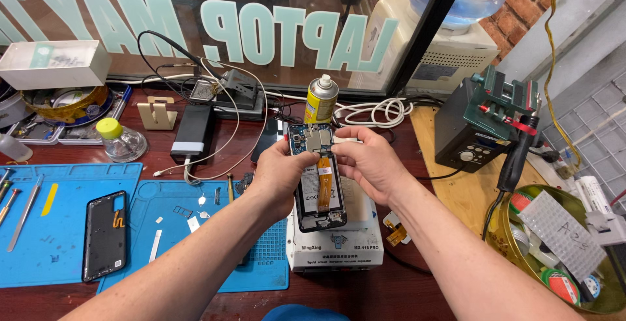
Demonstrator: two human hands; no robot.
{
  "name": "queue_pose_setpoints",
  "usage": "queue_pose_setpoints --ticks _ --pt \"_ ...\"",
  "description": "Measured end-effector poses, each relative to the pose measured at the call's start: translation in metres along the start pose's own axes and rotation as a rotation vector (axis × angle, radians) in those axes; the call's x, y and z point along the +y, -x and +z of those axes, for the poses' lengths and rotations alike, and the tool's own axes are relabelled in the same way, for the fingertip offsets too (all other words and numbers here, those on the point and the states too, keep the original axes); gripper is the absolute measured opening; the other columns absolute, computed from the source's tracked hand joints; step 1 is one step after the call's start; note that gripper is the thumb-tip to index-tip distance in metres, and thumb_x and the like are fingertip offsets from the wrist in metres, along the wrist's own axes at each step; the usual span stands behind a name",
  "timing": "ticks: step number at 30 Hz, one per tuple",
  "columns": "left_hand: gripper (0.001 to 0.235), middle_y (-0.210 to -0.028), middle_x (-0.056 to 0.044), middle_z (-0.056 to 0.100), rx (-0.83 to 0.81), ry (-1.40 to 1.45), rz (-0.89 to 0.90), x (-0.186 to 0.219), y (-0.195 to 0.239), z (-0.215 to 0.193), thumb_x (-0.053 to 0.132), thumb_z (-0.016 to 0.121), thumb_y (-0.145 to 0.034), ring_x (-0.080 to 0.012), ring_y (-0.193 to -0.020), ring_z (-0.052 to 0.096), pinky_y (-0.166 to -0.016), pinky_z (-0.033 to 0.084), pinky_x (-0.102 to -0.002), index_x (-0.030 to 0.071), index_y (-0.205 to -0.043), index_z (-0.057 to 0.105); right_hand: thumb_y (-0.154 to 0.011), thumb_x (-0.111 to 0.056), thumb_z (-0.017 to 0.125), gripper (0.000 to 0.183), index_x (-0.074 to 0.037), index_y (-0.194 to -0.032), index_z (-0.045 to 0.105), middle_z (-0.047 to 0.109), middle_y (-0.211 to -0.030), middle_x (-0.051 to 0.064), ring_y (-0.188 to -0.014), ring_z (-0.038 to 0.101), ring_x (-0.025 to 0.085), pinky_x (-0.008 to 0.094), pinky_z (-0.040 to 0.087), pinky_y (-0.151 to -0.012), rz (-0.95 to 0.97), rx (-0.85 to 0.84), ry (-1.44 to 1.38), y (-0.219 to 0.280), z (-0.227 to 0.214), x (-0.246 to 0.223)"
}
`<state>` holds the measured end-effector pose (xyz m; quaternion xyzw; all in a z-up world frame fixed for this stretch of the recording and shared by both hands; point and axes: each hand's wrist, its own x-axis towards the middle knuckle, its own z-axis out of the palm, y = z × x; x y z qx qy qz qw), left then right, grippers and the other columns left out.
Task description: The person removes a ribbon cable from a disassembled smartphone, then uses tweezers to adjust internal components and reinsert the cable. The person handles the phone and its internal parts throughout the clip.
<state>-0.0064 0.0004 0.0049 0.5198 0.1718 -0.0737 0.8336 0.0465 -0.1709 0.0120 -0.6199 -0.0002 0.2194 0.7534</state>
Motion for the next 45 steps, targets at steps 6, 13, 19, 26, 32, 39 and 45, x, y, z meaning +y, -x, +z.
queue_pose_setpoints --ticks 6,13,19,26,32,39,45 --pt "0.025 -0.103 -0.013 0.073 -0.010 -0.049 0.000 -0.003 -0.005 0.002 0.001 0.066 -0.088 -0.0225 -0.091 0.074 -0.081 0.063 -0.040 0.001 -0.113 0.063 -0.084 0.001 0.067 0.041 -0.001 -0.123 0.054 0.071 -0.111 0.014 -0.094 0.069 0.018 0.032 0.057 -0.078 -0.007 0.028 0.084 -0.002 0.001 -0.003" --pt "0.030 -0.107 -0.017 0.069 -0.076 0.017 -0.113 -0.011 -0.039 0.000 -0.006 0.060 -0.087 -0.0285 -0.092 0.072 -0.083 0.063 -0.045 -0.003 -0.117 0.058 -0.092 -0.011 0.066 0.036 -0.002 -0.127 0.062 0.070 -0.112 0.011 -0.094 0.070 0.017 0.035 0.060 -0.083 0.169 0.054 0.186 0.000 -0.013 -0.006" --pt "0.030 -0.108 -0.019 0.068 0.050 -0.039 -0.182 -0.022 -0.070 0.009 -0.008 0.063 -0.087 -0.0313 -0.094 0.072 -0.084 0.063 -0.045 -0.005 -0.116 0.059 -0.091 -0.009 0.069 0.030 -0.001 -0.120 0.066 0.074 -0.109 0.009 -0.096 0.071 0.017 0.036 0.061 -0.081 0.175 0.220 0.275 -0.007 -0.026 0.006" --pt "0.033 -0.104 -0.013 0.072 0.083 -0.305 -0.172 -0.022 -0.085 0.011 -0.005 0.066 -0.087 -0.0248 -0.087 0.073 -0.074 0.062 -0.037 0.004 -0.119 0.066 -0.087 -0.009 0.076 0.024 -0.003 -0.110 0.076 0.078 -0.100 0.007 -0.081 0.071 0.014 0.031 0.059 -0.065 0.062 0.398 0.603 -0.020 -0.033 0.018" --pt "0.031 -0.104 -0.014 0.072 0.163 -0.494 -0.171 -0.016 -0.078 0.011 -0.005 0.076 -0.084 -0.0221 -0.087 0.075 -0.074 0.066 -0.034 -0.001 -0.114 0.067 -0.084 -0.010 0.078 0.022 -0.002 -0.104 0.079 0.078 -0.093 0.005 -0.071 0.070 0.011 0.028 0.058 -0.058 0.033 0.428 0.694 -0.022 -0.033 0.023" --pt "0.026 -0.103 -0.015 0.070 0.162 -0.566 -0.219 -0.004 -0.069 0.016 -0.005 0.076 -0.085 -0.0240 -0.089 0.075 -0.074 0.067 -0.036 0.000 -0.108 0.065 -0.080 -0.010 0.079 0.024 -0.003 -0.103 0.078 0.078 -0.087 0.005 -0.063 0.066 0.011 0.029 0.055 -0.056 0.009 0.419 0.732 -0.023 -0.035 0.027" --pt "0.020 -0.100 -0.014 0.069 0.058 -0.531 -0.258 0.003 -0.074 -0.005 0.006 0.074 -0.090 -0.0226 -0.087 0.070 -0.072 0.063 -0.035 0.000 -0.106 0.064 -0.078 -0.012 0.080 0.025 -0.005 -0.102 0.077 0.078 -0.086 0.005 -0.069 0.070 0.011 0.029 0.057 -0.063 -0.100 0.428 0.860 -0.023 -0.036 0.029"
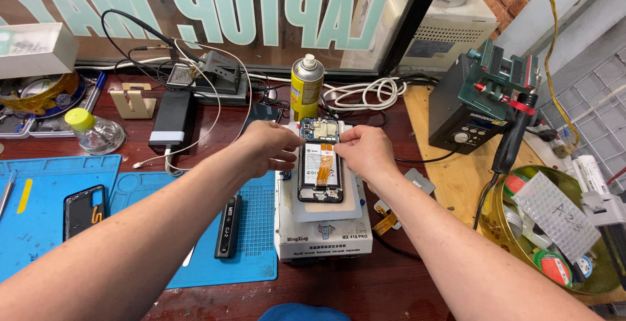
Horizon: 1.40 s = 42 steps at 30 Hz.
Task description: The person removes a ribbon cable from a disassembled smartphone, then uses tweezers to adjust internal components and reinsert the cable. The person handles the phone and its internal parts throughout the clip.
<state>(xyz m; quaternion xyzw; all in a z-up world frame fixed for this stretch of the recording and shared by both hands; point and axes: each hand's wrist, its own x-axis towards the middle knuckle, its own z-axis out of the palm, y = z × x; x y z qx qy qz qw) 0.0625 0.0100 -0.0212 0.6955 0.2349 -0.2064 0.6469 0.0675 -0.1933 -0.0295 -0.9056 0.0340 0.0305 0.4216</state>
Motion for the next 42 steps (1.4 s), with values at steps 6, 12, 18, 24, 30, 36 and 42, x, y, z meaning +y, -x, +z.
queue_pose_setpoints --ticks 6,12,18,24,30,36,42 --pt "0.013 -0.091 -0.009 0.072 0.095 0.081 0.044 -0.026 -0.001 -0.089 0.009 0.072 -0.089 -0.0196 -0.077 0.070 -0.070 0.061 -0.034 0.005 -0.100 0.067 -0.090 -0.022 0.071 0.021 -0.005 -0.100 0.078 0.078 -0.085 0.004 -0.073 0.071 0.009 0.027 0.056 -0.069 -0.124 0.061 -0.031 0.005 0.002 -0.021" --pt "0.015 -0.085 -0.009 0.068 0.279 0.001 -0.037 -0.075 -0.002 -0.143 0.016 0.075 -0.093 -0.0190 -0.071 0.066 -0.064 0.058 -0.035 0.004 -0.097 0.067 -0.092 -0.018 0.071 0.020 -0.001 -0.102 0.076 0.074 -0.081 0.004 -0.063 0.060 0.011 0.027 0.050 -0.059 -0.084 -0.259 -0.248 0.009 0.018 -0.044" --pt "0.008 -0.080 -0.012 0.070 0.372 -0.010 -0.155 -0.135 -0.004 -0.176 0.009 0.069 -0.095 -0.0205 -0.063 0.069 -0.057 0.060 -0.035 0.003 -0.098 0.066 -0.087 -0.015 0.070 0.020 -0.004 -0.103 0.076 0.074 -0.079 0.002 -0.058 0.065 0.008 0.025 0.054 -0.056 -0.117 -0.184 -0.084 0.020 0.026 -0.053" --pt "0.016 -0.076 -0.011 0.066 0.380 -0.083 -0.180 -0.169 -0.012 -0.175 0.009 0.075 -0.092 -0.0187 -0.060 0.058 -0.048 0.050 -0.035 0.005 -0.103 0.065 -0.095 -0.021 0.069 0.021 -0.002 -0.099 0.077 0.072 -0.073 0.006 -0.052 0.061 0.010 0.027 0.050 -0.050 -0.125 -0.207 -0.123 0.031 0.042 -0.072" --pt "0.015 -0.073 -0.010 0.071 0.305 -0.354 -0.047 -0.163 -0.029 -0.151 0.015 0.080 -0.087 -0.0218 -0.065 0.068 -0.053 0.054 -0.036 0.003 -0.094 0.075 -0.088 -0.017 0.071 0.021 -0.005 -0.104 0.076 0.073 -0.076 0.002 -0.055 0.067 0.008 0.026 0.052 -0.045 -0.118 -0.337 -0.064 0.057 0.066 -0.091" --pt "0.013 -0.081 -0.012 0.076 0.339 -0.632 0.185 -0.135 -0.051 -0.122 0.019 0.083 -0.080 -0.0201 -0.070 0.071 -0.070 0.057 -0.036 0.011 -0.090 0.080 -0.090 -0.017 0.070 0.025 -0.004 -0.110 0.075 0.074 -0.079 0.003 -0.059 0.068 0.009 0.025 0.054 -0.045 -0.075 -0.358 -0.097 0.070 0.067 -0.088" --pt "0.022 -0.074 -0.012 0.073 0.205 -0.270 0.178 -0.108 -0.035 -0.082 0.023 0.074 -0.092 -0.0202 -0.065 0.068 -0.059 0.054 -0.036 0.002 -0.089 0.075 -0.090 -0.012 0.066 0.029 -0.004 -0.117 0.073 0.078 -0.091 0.007 -0.069 0.074 0.013 0.028 0.062 -0.058 -0.029 -0.304 -0.167 0.072 0.072 -0.065"
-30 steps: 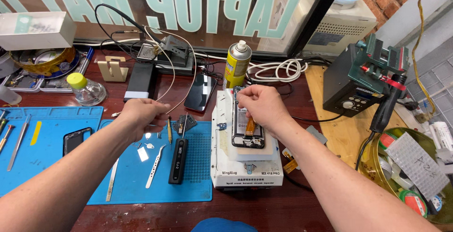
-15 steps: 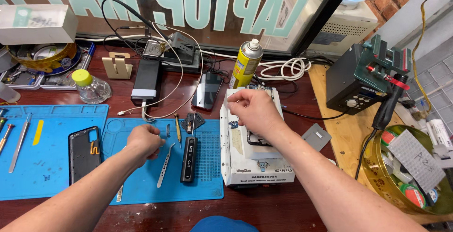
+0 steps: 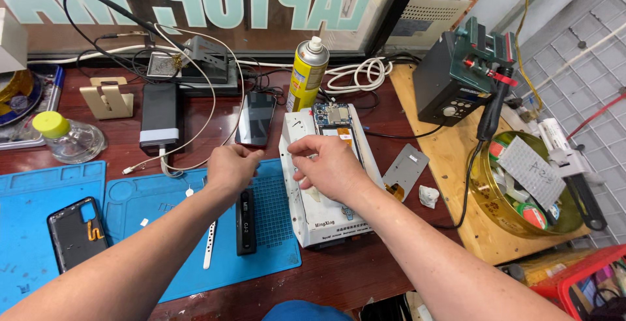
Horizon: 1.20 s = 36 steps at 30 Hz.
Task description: The person removes a ribbon cable from a disassembled smartphone, then uses tweezers to adjust internal components and reinsert the cable. The person handles the phone and its internal parts throughout the clip.
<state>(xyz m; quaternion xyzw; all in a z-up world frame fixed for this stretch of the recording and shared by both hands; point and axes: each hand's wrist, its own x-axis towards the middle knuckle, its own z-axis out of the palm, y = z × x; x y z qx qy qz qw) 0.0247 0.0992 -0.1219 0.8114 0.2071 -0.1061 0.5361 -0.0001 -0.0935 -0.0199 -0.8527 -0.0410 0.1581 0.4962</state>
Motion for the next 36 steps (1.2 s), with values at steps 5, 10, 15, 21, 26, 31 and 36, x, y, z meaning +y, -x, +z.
queue_pose_setpoints --ticks 5,10,15,21,26,31,36 --pt "0.014 -0.080 -0.006 0.073 -0.129 0.373 0.022 0.029 0.027 0.017 0.012 0.069 -0.089 -0.0145 -0.063 0.067 -0.054 0.056 -0.031 0.003 -0.099 0.074 -0.092 -0.007 0.064 0.034 -0.003 -0.125 0.070 0.078 -0.108 0.009 -0.094 0.074 0.013 0.028 0.058 -0.083 -0.270 0.031 0.068 0.000 0.015 0.009" --pt "0.026 -0.087 -0.013 0.076 -0.015 0.243 0.070 0.053 0.048 0.009 0.019 0.073 -0.096 -0.0154 -0.073 0.069 -0.062 0.053 -0.026 -0.004 -0.107 0.076 -0.089 -0.009 0.068 0.027 -0.001 -0.114 0.074 0.078 -0.091 0.008 -0.082 0.078 0.016 0.030 0.063 -0.071 -0.082 0.054 -0.039 -0.002 0.001 -0.004" --pt "0.054 -0.099 -0.007 0.072 0.078 0.224 0.111 0.059 0.065 0.019 0.000 0.074 -0.078 -0.0177 -0.082 0.071 -0.063 0.056 -0.030 0.006 -0.130 0.061 -0.092 -0.015 0.065 0.027 -0.002 -0.113 0.073 0.076 -0.089 0.007 -0.072 0.073 0.015 0.030 0.061 -0.061 -0.123 0.055 -0.033 0.004 -0.019 -0.005" --pt "0.031 -0.097 -0.004 0.072 0.039 0.312 -0.001 0.037 0.094 0.033 0.007 0.072 -0.084 -0.0147 -0.080 0.070 -0.064 0.058 -0.030 0.004 -0.114 0.068 -0.087 -0.012 0.067 0.027 -0.005 -0.111 0.075 0.079 -0.089 0.006 -0.072 0.074 0.010 0.028 0.062 -0.059 -0.146 -0.079 0.038 0.012 -0.017 -0.002" --pt "0.011 -0.087 -0.006 0.071 0.000 0.375 -0.111 0.008 0.124 0.037 0.006 0.067 -0.089 -0.0141 -0.070 0.067 -0.060 0.054 -0.031 0.002 -0.098 0.070 -0.086 -0.013 0.067 0.027 -0.005 -0.111 0.075 0.079 -0.091 0.007 -0.073 0.074 0.012 0.029 0.063 -0.060 -0.174 -0.211 0.117 0.016 -0.001 0.006" --pt "0.008 -0.083 -0.005 0.071 0.010 0.420 -0.184 -0.010 0.144 0.032 0.007 0.065 -0.092 -0.0129 -0.068 0.065 -0.059 0.053 -0.029 0.003 -0.096 0.070 -0.086 -0.015 0.068 0.027 -0.007 -0.109 0.078 0.080 -0.094 0.009 -0.079 0.074 0.014 0.031 0.059 -0.072 -0.313 -0.341 0.302 0.021 0.023 0.021" --pt "0.010 -0.083 -0.005 0.069 0.043 0.439 -0.212 -0.015 0.149 0.024 0.008 0.067 -0.091 -0.0137 -0.066 0.065 -0.057 0.053 -0.030 0.000 -0.097 0.069 -0.086 -0.015 0.066 0.025 -0.007 -0.106 0.080 0.082 -0.095 0.009 -0.079 0.075 0.015 0.031 0.059 -0.073 -0.320 -0.406 0.306 0.024 0.031 0.018"
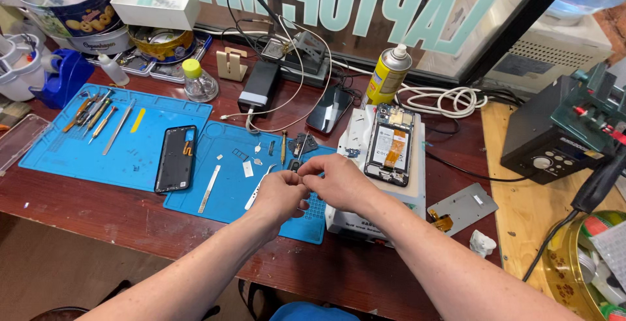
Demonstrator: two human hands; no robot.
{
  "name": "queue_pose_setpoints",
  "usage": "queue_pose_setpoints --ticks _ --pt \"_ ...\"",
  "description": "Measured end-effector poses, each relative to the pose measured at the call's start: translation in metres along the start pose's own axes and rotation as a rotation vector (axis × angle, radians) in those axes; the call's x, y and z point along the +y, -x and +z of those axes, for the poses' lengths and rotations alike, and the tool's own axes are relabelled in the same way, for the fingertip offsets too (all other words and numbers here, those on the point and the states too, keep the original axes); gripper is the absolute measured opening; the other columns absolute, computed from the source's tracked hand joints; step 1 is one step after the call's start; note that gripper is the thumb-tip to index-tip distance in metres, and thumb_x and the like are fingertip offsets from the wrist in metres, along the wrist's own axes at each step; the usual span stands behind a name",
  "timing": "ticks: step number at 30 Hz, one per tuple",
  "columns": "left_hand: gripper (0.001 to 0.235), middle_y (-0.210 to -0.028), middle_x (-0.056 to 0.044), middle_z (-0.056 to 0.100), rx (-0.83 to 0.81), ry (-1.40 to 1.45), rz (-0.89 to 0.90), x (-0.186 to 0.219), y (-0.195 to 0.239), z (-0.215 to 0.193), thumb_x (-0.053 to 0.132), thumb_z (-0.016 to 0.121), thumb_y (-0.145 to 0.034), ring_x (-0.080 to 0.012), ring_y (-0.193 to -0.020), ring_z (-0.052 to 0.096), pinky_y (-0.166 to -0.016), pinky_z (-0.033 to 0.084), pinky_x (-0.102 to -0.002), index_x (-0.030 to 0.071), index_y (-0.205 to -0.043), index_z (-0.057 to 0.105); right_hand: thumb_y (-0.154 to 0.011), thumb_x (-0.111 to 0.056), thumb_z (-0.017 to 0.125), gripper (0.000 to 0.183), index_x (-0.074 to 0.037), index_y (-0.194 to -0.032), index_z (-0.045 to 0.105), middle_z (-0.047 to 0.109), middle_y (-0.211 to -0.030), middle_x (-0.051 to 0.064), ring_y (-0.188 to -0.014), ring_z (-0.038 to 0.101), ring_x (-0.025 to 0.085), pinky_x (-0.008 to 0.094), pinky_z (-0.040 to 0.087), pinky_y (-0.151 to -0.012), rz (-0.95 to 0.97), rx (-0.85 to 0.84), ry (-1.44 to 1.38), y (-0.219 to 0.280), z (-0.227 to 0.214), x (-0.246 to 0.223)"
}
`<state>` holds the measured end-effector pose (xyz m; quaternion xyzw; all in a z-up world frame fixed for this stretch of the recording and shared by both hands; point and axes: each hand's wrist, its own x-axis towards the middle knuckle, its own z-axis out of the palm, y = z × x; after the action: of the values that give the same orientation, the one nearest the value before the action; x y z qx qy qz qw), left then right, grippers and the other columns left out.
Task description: The person removes a ribbon cable from a disassembled smartphone, then uses tweezers to adjust internal components and reinsert the cable. The person handles the phone and its internal parts throughout the clip.
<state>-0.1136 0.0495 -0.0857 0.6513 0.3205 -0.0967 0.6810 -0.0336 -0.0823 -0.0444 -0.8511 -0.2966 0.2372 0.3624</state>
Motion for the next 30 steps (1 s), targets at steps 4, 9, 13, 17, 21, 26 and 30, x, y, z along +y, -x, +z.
queue_pose_setpoints --ticks 4,9,13,17,21,26,30 --pt "0.015 -0.082 -0.007 0.068 0.018 -0.027 -0.035 -0.003 -0.015 -0.013 0.002 0.070 -0.086 -0.0155 -0.066 0.066 -0.057 0.056 -0.031 0.003 -0.102 0.069 -0.089 -0.012 0.062 0.028 -0.005 -0.113 0.075 0.080 -0.095 0.009 -0.075 0.076 0.015 0.030 0.063 -0.065 0.080 0.177 -0.145 -0.007 -0.017 -0.010" --pt "0.016 -0.084 -0.010 0.071 0.246 -0.093 -0.148 -0.019 -0.047 -0.067 -0.001 0.072 -0.087 -0.0183 -0.065 0.065 -0.054 0.053 -0.034 0.002 -0.103 0.069 -0.093 -0.009 0.060 0.027 0.000 -0.116 0.071 0.077 -0.096 0.011 -0.076 0.076 0.016 0.029 0.064 -0.060 0.174 0.307 -0.307 -0.016 -0.044 -0.014" --pt "0.018 -0.085 -0.015 0.070 0.261 -0.093 -0.207 -0.037 -0.068 -0.091 0.006 0.074 -0.091 -0.0201 -0.063 0.062 -0.051 0.050 -0.035 -0.006 -0.103 0.071 -0.093 -0.008 0.061 0.027 0.001 -0.116 0.072 0.076 -0.099 0.011 -0.077 0.076 0.016 0.028 0.064 -0.062 0.194 0.281 -0.309 -0.022 -0.040 -0.014" --pt "0.023 -0.084 -0.010 0.072 0.105 -0.209 -0.213 -0.046 -0.075 -0.087 0.011 0.074 -0.090 -0.0203 -0.067 0.066 -0.056 0.056 -0.036 0.002 -0.111 0.072 -0.094 -0.009 0.060 0.028 0.000 -0.117 0.072 0.076 -0.100 0.012 -0.079 0.076 0.016 0.028 0.064 -0.066 0.237 0.256 -0.336 -0.028 -0.022 -0.012" --pt "0.048 -0.087 -0.012 0.073 -0.002 -0.447 -0.145 -0.046 -0.072 -0.069 0.027 0.082 -0.084 -0.0266 -0.078 0.074 -0.067 0.062 -0.040 0.008 -0.124 0.063 -0.094 -0.012 0.058 0.034 -0.005 -0.125 0.071 0.077 -0.102 0.010 -0.083 0.075 0.018 0.032 0.061 -0.071 0.342 0.116 -0.279 -0.041 0.014 -0.009" --pt "0.052 -0.097 -0.017 0.076 0.016 -0.764 0.146 -0.053 -0.072 -0.052 0.038 0.089 -0.071 -0.0294 -0.093 0.075 -0.084 0.058 -0.040 0.003 -0.106 0.075 -0.089 -0.014 0.059 0.044 -0.007 -0.132 0.068 0.076 -0.117 0.014 -0.108 0.072 0.026 0.037 0.055 -0.093 0.344 -0.053 -0.055 -0.052 0.065 0.013" --pt "0.048 -0.096 -0.020 0.075 0.003 -0.779 0.127 -0.058 -0.084 -0.054 0.037 0.086 -0.071 -0.0341 -0.094 0.073 -0.084 0.059 -0.043 0.001 -0.100 0.075 -0.089 -0.014 0.059 0.053 -0.009 -0.142 0.056 0.065 -0.135 0.016 -0.124 0.064 0.029 0.036 0.051 -0.103 0.332 -0.071 -0.046 -0.055 0.087 0.035"
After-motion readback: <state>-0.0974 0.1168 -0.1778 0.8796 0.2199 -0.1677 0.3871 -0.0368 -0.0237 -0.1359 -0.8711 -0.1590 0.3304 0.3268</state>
